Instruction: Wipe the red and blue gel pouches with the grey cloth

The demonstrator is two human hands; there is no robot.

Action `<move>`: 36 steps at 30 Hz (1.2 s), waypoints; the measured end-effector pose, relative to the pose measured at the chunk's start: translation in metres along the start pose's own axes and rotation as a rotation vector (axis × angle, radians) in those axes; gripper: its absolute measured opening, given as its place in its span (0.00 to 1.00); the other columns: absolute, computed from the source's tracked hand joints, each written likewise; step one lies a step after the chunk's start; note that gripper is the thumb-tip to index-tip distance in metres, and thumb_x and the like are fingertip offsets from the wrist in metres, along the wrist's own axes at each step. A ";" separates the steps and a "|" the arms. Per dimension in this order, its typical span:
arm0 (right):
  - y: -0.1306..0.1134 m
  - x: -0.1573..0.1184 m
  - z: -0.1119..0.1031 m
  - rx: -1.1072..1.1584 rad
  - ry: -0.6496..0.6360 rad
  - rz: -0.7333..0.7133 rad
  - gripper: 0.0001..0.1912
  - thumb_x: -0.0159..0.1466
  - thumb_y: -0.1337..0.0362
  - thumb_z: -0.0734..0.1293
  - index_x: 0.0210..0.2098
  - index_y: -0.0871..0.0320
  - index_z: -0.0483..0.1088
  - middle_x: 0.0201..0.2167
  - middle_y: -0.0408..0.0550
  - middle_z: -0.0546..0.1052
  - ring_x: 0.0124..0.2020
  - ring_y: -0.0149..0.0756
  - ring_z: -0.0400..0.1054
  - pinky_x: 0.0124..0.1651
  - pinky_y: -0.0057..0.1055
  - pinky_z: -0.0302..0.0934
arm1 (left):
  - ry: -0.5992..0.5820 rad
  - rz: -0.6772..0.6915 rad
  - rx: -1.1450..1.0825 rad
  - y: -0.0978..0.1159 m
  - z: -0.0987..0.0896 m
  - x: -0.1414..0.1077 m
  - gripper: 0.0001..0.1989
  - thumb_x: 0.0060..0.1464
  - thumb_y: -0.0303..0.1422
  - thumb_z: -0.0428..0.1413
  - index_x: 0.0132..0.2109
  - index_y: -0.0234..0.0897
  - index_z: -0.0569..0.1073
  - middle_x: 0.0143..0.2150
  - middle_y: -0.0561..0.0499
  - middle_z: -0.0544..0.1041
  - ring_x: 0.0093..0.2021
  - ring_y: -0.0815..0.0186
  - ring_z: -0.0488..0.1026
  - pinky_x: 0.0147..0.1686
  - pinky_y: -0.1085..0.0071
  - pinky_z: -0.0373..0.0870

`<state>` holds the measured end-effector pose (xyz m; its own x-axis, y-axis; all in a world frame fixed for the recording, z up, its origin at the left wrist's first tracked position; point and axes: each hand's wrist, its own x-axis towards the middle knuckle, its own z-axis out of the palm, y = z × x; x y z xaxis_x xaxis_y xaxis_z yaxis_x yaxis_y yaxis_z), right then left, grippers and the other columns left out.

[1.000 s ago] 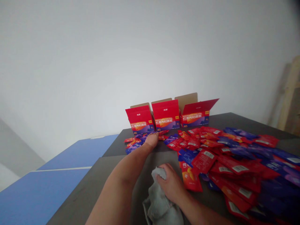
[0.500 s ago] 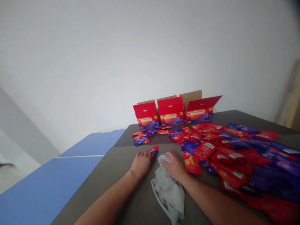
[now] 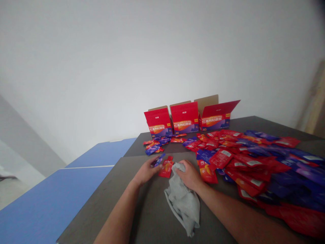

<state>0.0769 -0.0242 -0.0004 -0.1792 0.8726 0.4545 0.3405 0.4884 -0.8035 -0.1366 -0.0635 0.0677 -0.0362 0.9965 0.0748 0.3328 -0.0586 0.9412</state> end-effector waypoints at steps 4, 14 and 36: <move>0.000 -0.001 0.000 0.034 0.060 -0.047 0.08 0.57 0.62 0.65 0.37 0.56 0.67 0.35 0.47 0.71 0.39 0.39 0.68 0.44 0.36 0.63 | -0.036 -0.336 -0.851 0.007 0.030 -0.001 0.23 0.52 0.48 0.56 0.44 0.31 0.73 0.38 0.43 0.76 0.34 0.66 0.73 0.34 0.70 0.71; -0.023 -0.025 -0.007 -0.081 -0.229 -0.433 0.14 0.57 0.65 0.67 0.44 0.53 0.69 0.40 0.48 0.69 0.42 0.38 0.67 0.46 0.36 0.65 | -0.229 -0.413 -1.179 -0.003 0.070 -0.005 0.24 0.54 0.48 0.53 0.47 0.30 0.73 0.37 0.44 0.78 0.35 0.62 0.76 0.40 0.68 0.70; 0.002 0.009 -0.017 0.066 0.393 0.163 0.15 0.58 0.53 0.65 0.38 0.57 0.66 0.34 0.49 0.73 0.37 0.42 0.68 0.43 0.39 0.63 | -0.336 -0.523 -0.910 -0.009 0.071 -0.021 0.17 0.54 0.44 0.56 0.42 0.32 0.73 0.30 0.49 0.77 0.25 0.69 0.73 0.25 0.75 0.66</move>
<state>0.0912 -0.0157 0.0086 0.2414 0.8743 0.4210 0.2733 0.3550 -0.8940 -0.0715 -0.0801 0.0344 0.3340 0.8680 -0.3674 -0.4727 0.4915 0.7315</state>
